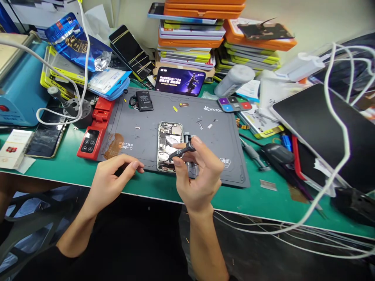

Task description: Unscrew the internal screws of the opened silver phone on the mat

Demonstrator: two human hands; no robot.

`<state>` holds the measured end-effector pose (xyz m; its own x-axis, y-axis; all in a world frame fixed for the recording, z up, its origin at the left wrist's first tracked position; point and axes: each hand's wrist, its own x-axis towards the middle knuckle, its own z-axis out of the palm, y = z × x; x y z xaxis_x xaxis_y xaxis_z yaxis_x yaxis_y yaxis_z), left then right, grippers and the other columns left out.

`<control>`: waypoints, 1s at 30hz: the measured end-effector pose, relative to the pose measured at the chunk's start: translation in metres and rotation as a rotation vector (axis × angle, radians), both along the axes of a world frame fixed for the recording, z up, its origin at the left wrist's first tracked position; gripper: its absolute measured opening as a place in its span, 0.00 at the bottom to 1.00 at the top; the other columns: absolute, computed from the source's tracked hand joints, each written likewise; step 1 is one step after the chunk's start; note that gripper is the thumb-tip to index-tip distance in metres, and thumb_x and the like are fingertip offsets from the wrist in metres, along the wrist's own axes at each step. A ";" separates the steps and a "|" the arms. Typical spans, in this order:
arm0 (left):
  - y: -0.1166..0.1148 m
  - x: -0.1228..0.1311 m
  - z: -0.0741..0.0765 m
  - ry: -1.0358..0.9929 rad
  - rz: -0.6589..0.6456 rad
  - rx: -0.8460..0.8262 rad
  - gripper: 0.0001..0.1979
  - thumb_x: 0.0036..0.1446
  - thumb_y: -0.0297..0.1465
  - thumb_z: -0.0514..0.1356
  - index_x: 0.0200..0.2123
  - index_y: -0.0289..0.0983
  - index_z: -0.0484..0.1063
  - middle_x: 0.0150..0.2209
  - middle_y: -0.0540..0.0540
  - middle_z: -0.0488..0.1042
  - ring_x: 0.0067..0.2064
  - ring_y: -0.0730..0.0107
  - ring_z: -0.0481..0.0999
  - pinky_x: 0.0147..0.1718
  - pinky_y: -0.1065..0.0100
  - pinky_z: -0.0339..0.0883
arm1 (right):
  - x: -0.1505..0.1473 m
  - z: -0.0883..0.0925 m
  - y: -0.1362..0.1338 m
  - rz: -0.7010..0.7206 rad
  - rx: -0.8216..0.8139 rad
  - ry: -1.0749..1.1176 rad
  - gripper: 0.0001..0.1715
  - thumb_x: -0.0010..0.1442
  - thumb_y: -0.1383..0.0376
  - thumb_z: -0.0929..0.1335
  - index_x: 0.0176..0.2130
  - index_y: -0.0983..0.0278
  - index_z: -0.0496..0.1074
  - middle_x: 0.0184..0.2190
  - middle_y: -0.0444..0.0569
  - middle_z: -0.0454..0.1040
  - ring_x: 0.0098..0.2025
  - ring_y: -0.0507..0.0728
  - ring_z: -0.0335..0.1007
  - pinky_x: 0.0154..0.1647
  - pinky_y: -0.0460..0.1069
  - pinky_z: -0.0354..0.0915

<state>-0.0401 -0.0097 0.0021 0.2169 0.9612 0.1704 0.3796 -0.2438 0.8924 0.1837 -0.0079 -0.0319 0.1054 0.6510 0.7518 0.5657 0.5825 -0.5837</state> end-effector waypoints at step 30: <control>0.000 -0.001 0.002 0.058 0.026 0.010 0.14 0.76 0.38 0.61 0.38 0.41 0.82 0.35 0.52 0.84 0.36 0.73 0.81 0.39 0.73 0.73 | 0.002 0.022 0.008 -0.033 0.099 -0.038 0.27 0.69 0.75 0.72 0.62 0.53 0.72 0.47 0.46 0.86 0.47 0.55 0.84 0.46 0.53 0.81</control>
<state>-0.0415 -0.0093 0.0039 0.2016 0.9650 0.1677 0.4365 -0.2418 0.8666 0.1855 0.0002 -0.0096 0.0955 0.5697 0.8163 0.6060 0.6173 -0.5017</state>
